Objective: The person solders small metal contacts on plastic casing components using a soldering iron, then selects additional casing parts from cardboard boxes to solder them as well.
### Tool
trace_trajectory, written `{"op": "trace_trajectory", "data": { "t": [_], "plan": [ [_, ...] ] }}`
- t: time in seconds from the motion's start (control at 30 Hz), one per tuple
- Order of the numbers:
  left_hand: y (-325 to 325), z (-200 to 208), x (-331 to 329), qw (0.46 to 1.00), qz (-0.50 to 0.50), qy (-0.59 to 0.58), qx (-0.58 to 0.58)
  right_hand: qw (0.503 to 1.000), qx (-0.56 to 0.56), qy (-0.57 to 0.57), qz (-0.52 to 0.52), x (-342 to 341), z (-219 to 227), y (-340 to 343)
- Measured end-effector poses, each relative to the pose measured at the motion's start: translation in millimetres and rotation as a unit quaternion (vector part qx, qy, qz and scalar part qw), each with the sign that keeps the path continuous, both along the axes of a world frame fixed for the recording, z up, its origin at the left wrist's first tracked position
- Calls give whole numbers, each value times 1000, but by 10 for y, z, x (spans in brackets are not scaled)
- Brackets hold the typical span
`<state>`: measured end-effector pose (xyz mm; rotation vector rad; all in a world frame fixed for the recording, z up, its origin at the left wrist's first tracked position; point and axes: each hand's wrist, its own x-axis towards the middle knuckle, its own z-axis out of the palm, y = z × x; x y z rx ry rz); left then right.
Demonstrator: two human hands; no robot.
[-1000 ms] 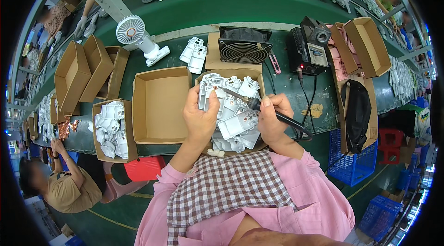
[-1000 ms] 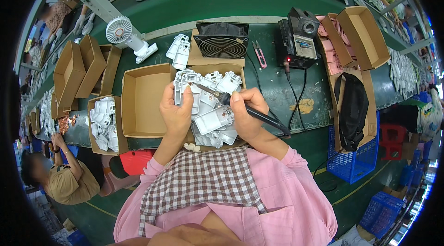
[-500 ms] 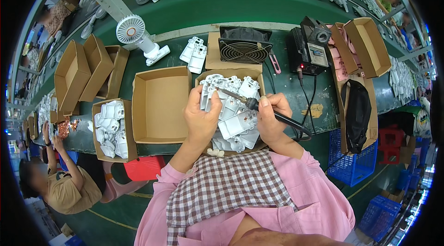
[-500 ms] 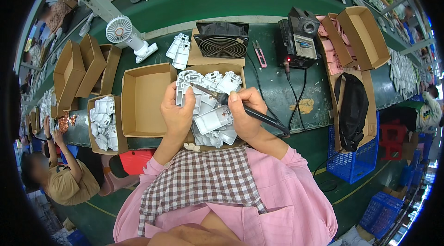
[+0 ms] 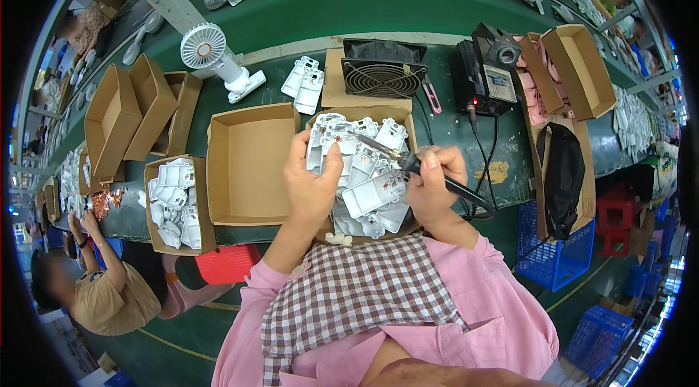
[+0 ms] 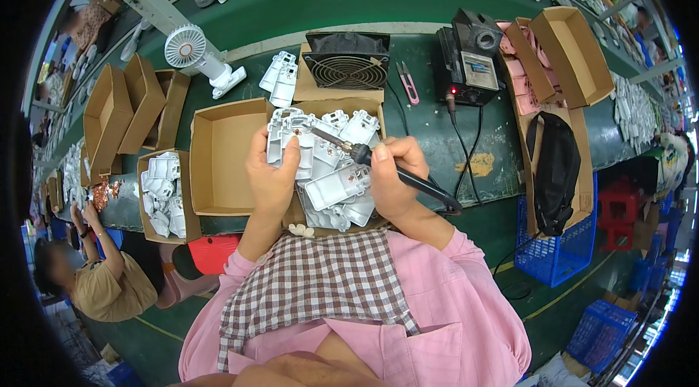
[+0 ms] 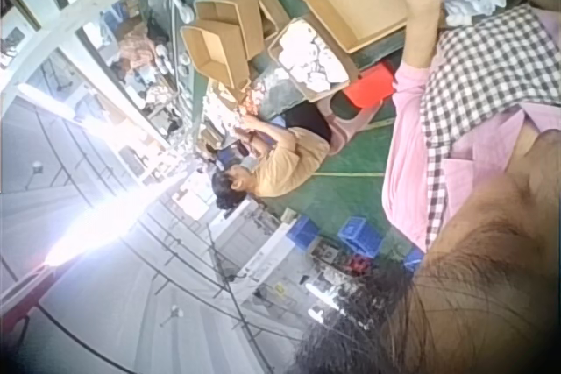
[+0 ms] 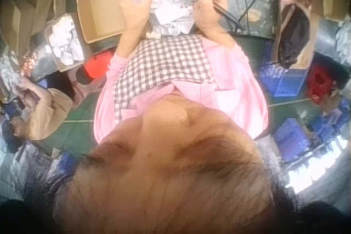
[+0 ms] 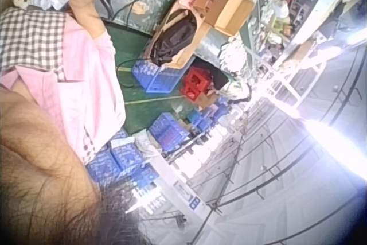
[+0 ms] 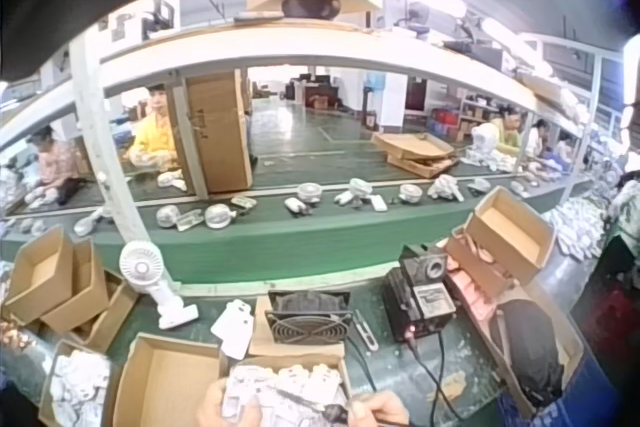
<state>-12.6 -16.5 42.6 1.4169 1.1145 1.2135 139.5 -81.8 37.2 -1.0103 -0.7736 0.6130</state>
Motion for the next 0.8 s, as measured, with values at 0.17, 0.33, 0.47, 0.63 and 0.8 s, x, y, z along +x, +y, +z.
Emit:
{"op": "trace_trajectory", "data": {
  "t": [0.17, 0.33, 0.47, 0.63, 0.8],
  "plan": [
    [-26, 142, -17, 1000, -16, -7, 8, 995, 80, 55, 6, 60, -22, -30],
    [13, 132, -9, 998, -31, -50, -36, 998, 55, 22, 38, 32, 10, -72],
    [5, 163, 57, 994, -30, -79, -64, 998, 51, 2, 48, 45, -20, -54],
    [5, 141, 56, 993, -28, -87, -78, 998, 34, -7, 43, 33, 8, -43],
    [-6, 114, 82, 994, -18, -81, -67, 998, 23, -16, 54, 38, 9, -35]
  ]
}}
